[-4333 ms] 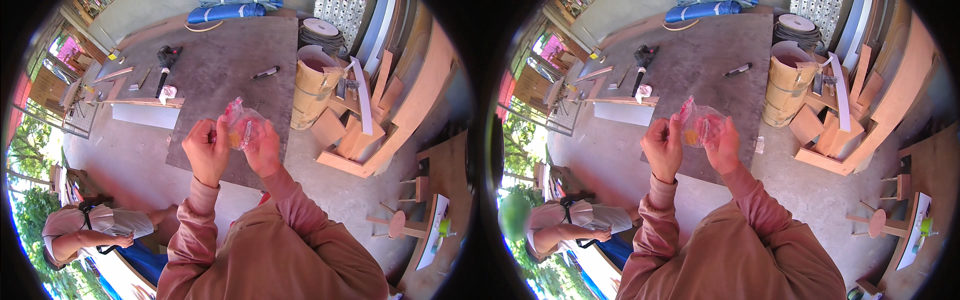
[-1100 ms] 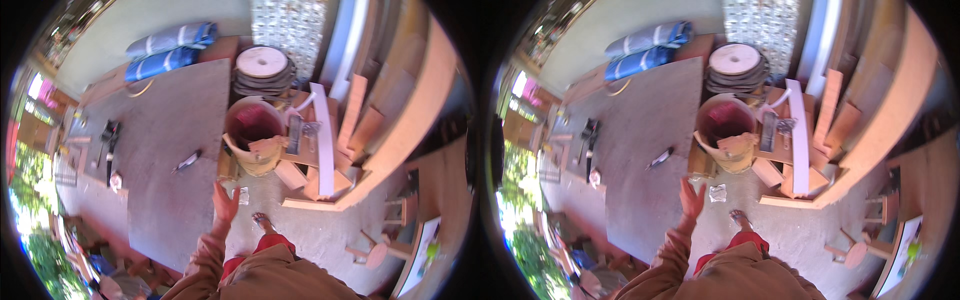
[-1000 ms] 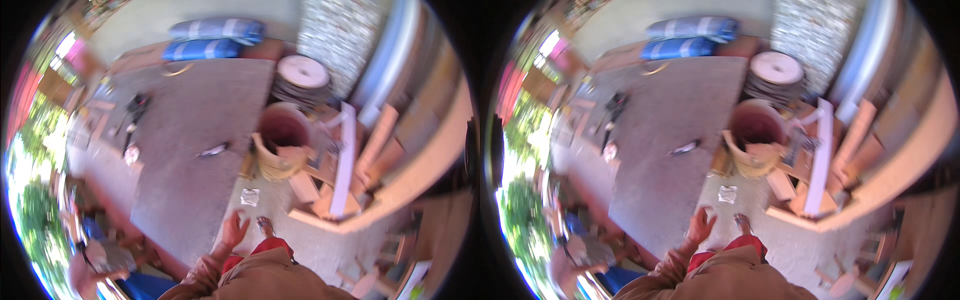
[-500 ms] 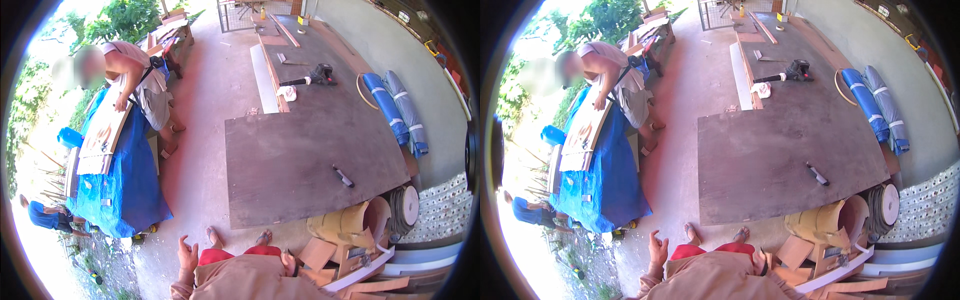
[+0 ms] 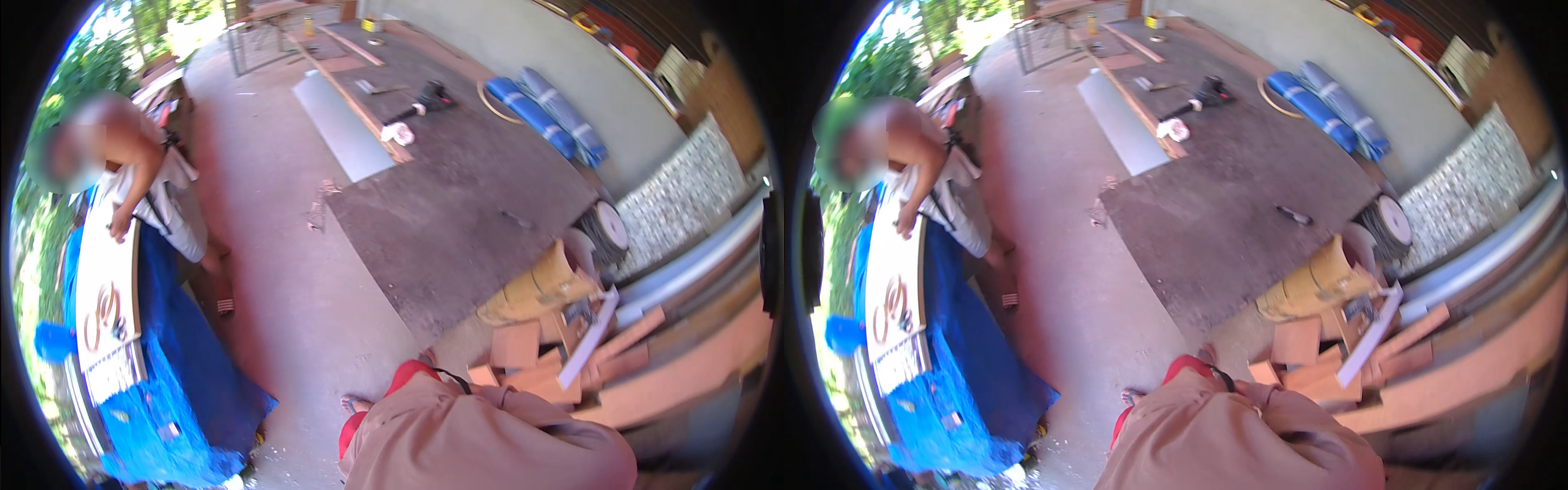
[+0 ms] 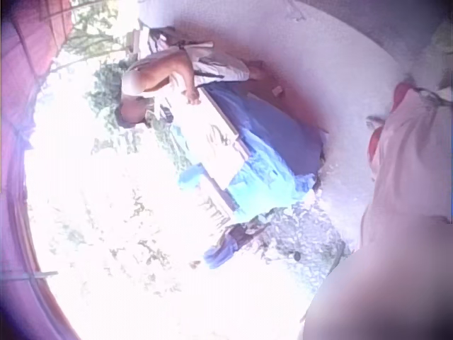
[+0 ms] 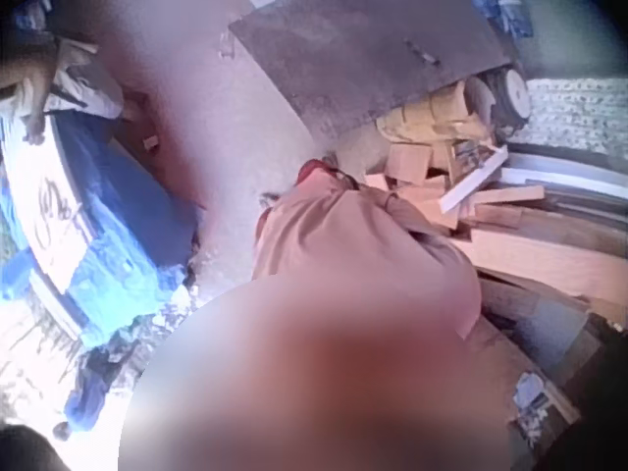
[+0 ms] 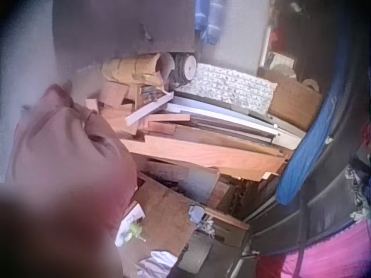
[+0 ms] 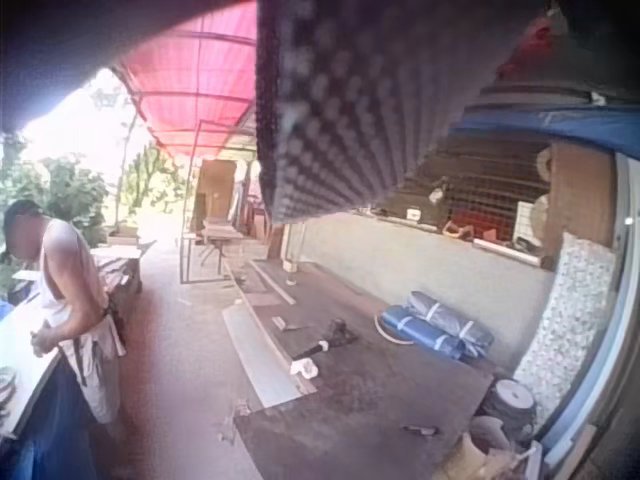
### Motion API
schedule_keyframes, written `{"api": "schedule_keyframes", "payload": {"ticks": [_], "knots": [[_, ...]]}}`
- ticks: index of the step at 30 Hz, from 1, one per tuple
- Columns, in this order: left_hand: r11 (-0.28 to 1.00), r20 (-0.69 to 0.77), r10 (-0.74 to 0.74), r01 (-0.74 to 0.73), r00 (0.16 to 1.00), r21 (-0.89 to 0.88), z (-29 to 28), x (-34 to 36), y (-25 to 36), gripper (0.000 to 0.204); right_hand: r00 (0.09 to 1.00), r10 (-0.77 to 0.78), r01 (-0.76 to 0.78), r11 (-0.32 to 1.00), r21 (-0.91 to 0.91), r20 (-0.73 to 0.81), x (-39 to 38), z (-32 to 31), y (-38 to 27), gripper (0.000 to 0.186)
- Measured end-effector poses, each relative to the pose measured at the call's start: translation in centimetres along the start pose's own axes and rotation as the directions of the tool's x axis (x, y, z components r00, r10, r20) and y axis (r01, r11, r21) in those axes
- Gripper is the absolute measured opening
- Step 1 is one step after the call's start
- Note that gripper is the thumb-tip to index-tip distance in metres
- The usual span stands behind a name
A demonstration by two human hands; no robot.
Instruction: The person uses scissors to trim small pieces of wood and a thin wooden strip, then places the trimmed pieces on a workbench. The person also handles a plastic bag and a wooden ring while working alongside another person in a woodworking shop.
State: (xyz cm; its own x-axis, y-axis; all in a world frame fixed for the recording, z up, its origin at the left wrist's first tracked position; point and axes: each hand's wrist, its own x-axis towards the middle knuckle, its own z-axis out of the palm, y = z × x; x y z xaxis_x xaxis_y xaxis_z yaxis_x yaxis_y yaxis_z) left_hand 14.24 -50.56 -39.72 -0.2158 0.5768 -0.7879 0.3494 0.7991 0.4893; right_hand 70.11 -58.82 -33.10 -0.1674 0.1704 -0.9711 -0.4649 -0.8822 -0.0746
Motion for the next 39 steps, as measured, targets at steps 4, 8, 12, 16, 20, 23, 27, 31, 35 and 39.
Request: {"api": "schedule_keyframes", "payload": {"ticks": [4,8,12,16,20,23,27,31,35,39], "knots": [[0.996,0.083,0.01,-0.002,0.996,-0.091,-2.1,2.1,4.1,0.046,0.994,-0.054,0.064,0.993,-0.1,0.099,-4.0,5.1,-2.8,0.061],[0.981,0.09,0.053,-0.035,0.994,-0.19,-3.6,3.8,7.4,0.044,0.844,-0.376,0.429,0.902,-0.058,0.382,-13.6,-1.3,-11.7,0.056],[0.93,0.068,0.183,-0.15,0.981,-0.337,-6.3,6.0,12.0,0.042,0.512,-0.793,0.746,0.601,-0.287,-0.33,-17.6,-13.0,-24.1,0.04],[0.933,0.014,0.36,-0.36,0.933,-0.024,-9.3,7.5,18.5,0.051,0.074,-0.814,0.331,0.565,-0.756,-0.576,-16.7,-23.0,-33.2,0.035],[0.93,-0.105,0.351,-0.333,0.93,0.158,-11.2,5.7,23.1,0.035,-0.093,-0.8,0.065,0.589,-0.805,-0.593,-15.0,-29.0,-37.6,0.05],[0.924,-0.153,0.349,-0.312,0.925,0.223,-11.5,3.6,23.8,0.029,-0.029,-0.789,-0.033,0.614,-0.789,-0.613,-14.4,-30.6,-39.6,0.065],[0.948,-0.229,0.298,-0.259,0.927,0.184,-11.0,2.2,23.1,0.022,0.064,-0.739,-0.26,0.637,-0.726,-0.671,-14.2,-30.4,-40.7,0.068],[0.976,-0.29,0.215,-0.196,0.932,0.092,-9.6,2.0,22.0,0.006,0.024,-0.796,-0.407,0.545,-0.733,-0.605,-13.7,-31.4,-40.3,0.054],[0.988,-0.278,0.07,-0.104,0.958,-0.112,-7.1,1.7,19.0,0.009,-0.103,-0.863,-0.295,0.501,-0.813,-0.495,-12.1,-33.8,-38.1,0.057],[0.985,-0.363,-0.052,-0.012,0.93,-0.173,-5.7,1.6,15.2,0.016,-0.251,-0.844,-0.089,0.508,-0.857,-0.475,-9.8,-34.5,-35.5,0.047]]}}
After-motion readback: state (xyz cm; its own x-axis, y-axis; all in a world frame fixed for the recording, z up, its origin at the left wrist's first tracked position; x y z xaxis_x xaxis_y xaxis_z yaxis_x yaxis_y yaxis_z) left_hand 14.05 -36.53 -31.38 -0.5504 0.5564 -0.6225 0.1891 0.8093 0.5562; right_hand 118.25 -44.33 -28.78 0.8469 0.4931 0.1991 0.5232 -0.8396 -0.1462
